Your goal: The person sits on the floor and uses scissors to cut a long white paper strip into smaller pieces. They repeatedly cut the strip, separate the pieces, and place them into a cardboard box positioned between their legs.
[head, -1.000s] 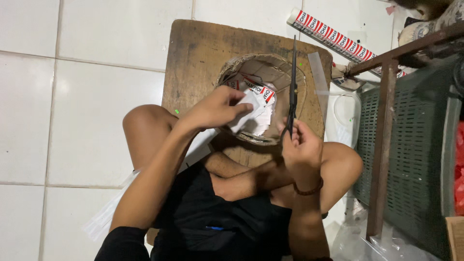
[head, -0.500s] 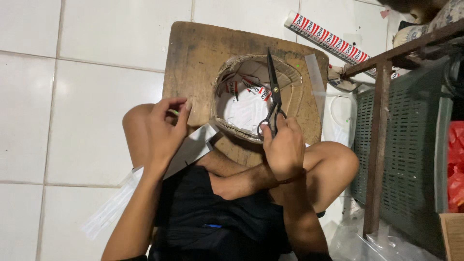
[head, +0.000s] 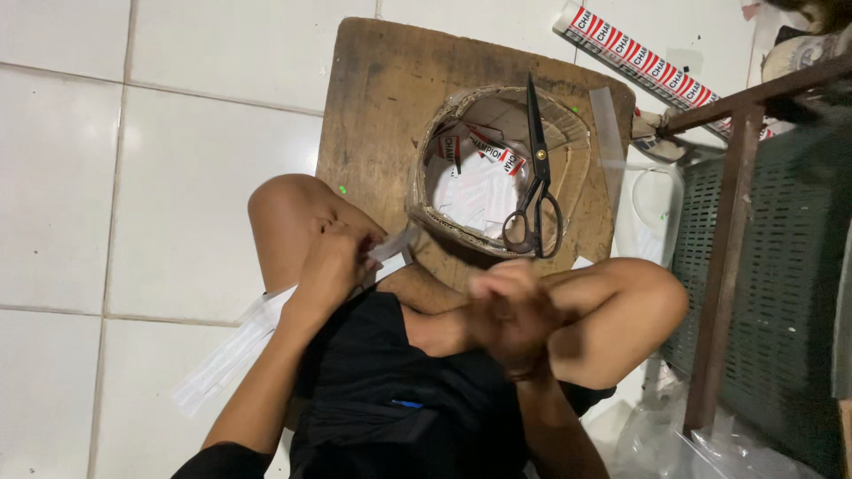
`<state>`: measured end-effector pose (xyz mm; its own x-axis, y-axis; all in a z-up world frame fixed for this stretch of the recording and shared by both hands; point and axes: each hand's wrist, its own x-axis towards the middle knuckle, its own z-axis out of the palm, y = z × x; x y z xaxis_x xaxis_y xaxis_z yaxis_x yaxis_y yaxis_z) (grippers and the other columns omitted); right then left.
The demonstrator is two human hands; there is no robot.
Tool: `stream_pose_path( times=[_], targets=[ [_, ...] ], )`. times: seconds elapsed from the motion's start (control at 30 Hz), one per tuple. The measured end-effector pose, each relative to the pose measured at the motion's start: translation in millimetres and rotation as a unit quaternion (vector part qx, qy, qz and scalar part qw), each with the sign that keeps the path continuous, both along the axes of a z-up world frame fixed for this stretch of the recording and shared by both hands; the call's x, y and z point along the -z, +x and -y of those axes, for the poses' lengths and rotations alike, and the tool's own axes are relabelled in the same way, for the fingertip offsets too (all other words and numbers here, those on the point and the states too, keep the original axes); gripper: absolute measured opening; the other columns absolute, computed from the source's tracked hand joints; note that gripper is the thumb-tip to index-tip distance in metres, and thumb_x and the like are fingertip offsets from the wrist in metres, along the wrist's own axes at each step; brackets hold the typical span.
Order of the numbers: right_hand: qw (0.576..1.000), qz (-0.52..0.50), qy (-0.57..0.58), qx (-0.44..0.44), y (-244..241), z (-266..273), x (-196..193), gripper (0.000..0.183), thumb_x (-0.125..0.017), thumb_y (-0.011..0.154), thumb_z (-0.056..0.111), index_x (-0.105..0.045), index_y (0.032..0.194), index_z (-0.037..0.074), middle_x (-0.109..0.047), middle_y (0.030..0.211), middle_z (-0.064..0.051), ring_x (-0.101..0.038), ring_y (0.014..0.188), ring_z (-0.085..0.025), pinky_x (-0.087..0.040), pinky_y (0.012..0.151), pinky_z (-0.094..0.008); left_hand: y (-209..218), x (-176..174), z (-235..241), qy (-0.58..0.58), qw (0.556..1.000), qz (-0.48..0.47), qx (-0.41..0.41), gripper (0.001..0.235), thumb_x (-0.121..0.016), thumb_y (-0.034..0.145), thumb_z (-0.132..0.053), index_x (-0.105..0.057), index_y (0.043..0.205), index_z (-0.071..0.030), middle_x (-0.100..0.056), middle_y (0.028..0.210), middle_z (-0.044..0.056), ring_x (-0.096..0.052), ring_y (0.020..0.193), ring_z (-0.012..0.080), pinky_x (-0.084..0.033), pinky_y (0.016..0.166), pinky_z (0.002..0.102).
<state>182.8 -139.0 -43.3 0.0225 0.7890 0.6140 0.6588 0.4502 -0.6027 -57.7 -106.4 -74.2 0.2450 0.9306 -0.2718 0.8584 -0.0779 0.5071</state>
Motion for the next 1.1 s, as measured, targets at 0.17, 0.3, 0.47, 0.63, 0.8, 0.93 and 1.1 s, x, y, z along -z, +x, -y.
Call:
stream_pose_path(
  times=[0.17,0.3,0.47,0.63,0.8,0.93,1.1],
  targets=[
    [0.959,-0.120,-0.250,-0.059,-44.0,6.6,26.6,0.016,-0.079,0.082,0.006,-0.072,0.095,-0.001,-0.066,0.076,-0.010,-0.069,0.065,-0.021,-0.058,0.052,-0.025,-16.7,19.4,3.0,-0.008,0.981,0.169,-0.098,0.012,-0.082,0.075,-0.018,-0.079,0.086,-0.015,-0.075,0.077,0.012,-0.073,0.082,0.0326,-0.054,0.071,0.037],
    [0.915,-0.151,-0.371,-0.056,-54.6,1.4,42.5,0.055,-0.079,0.084,0.010,-0.055,0.130,-0.009,-0.061,0.113,-0.032,-0.072,0.085,-0.041,-0.061,0.069,-0.046,-18.1,-16.6,9.7,-0.019,0.970,0.219,-0.100,0.005,-0.080,0.075,-0.016,-0.080,0.080,-0.018,-0.076,0.075,0.011,-0.072,0.077,0.0332,-0.054,0.071,0.037],
    [0.823,-0.396,-0.400,-0.073,-65.9,1.7,78.0,0.040,-0.073,0.085,-0.002,-0.062,0.124,-0.001,-0.066,0.112,-0.018,-0.064,0.095,-0.018,-0.061,0.073,-0.026,-23.0,-20.1,13.8,-0.078,0.955,0.251,-0.139,0.015,-0.080,0.075,-0.015,-0.081,0.090,-0.017,-0.076,0.074,0.010,-0.062,0.064,0.0161,-0.051,0.061,0.033],
    [0.881,-0.352,-0.317,0.010,-67.4,-0.1,54.3,0.027,-0.080,0.083,0.000,-0.070,0.108,-0.002,-0.073,0.095,-0.016,-0.066,0.076,-0.012,-0.060,0.063,-0.024,-23.1,-30.1,15.2,-0.104,0.948,0.261,-0.153,0.027,-0.082,0.076,-0.019,-0.080,0.102,-0.025,-0.074,0.067,0.004,-0.061,0.061,0.0161,-0.051,0.059,0.029],
    [0.924,-0.275,-0.265,-0.006,-62.8,-7.0,34.5,0.012,-0.081,0.080,-0.002,-0.073,0.089,-0.004,-0.075,0.082,-0.016,-0.075,0.069,-0.019,-0.064,0.058,-0.028,-27.1,-23.8,21.2,-0.080,0.944,0.280,-0.157,0.027,-0.082,0.077,-0.019,-0.079,0.102,-0.029,-0.076,0.071,-0.001,-0.060,0.063,0.0097,-0.052,0.059,0.023],
    [0.952,-0.201,-0.226,-0.037,-67.6,-13.8,0.1,0.010,-0.081,0.079,-0.004,-0.072,0.083,-0.001,-0.072,0.081,-0.012,-0.073,0.073,-0.022,-0.061,0.066,-0.030,-24.0,-22.3,17.4,0.042,0.937,0.331,-0.100,0.015,-0.081,0.079,-0.014,-0.077,0.091,-0.022,-0.075,0.100,0.002,-0.070,0.089,0.0207,-0.055,0.078,0.033],
    [0.934,-0.216,-0.282,-0.030,-61.3,-4.4,-3.4,0.009,-0.084,0.078,0.003,-0.076,0.082,0.003,-0.074,0.077,-0.008,-0.070,0.073,-0.014,-0.057,0.069,-0.028,-19.2,-29.0,21.7,-0.004,0.917,0.381,-0.119,0.025,-0.082,0.080,-0.017,-0.072,0.102,-0.014,-0.076,0.093,0.009,-0.071,0.088,0.0186,-0.056,0.081,0.036]
  ],
)
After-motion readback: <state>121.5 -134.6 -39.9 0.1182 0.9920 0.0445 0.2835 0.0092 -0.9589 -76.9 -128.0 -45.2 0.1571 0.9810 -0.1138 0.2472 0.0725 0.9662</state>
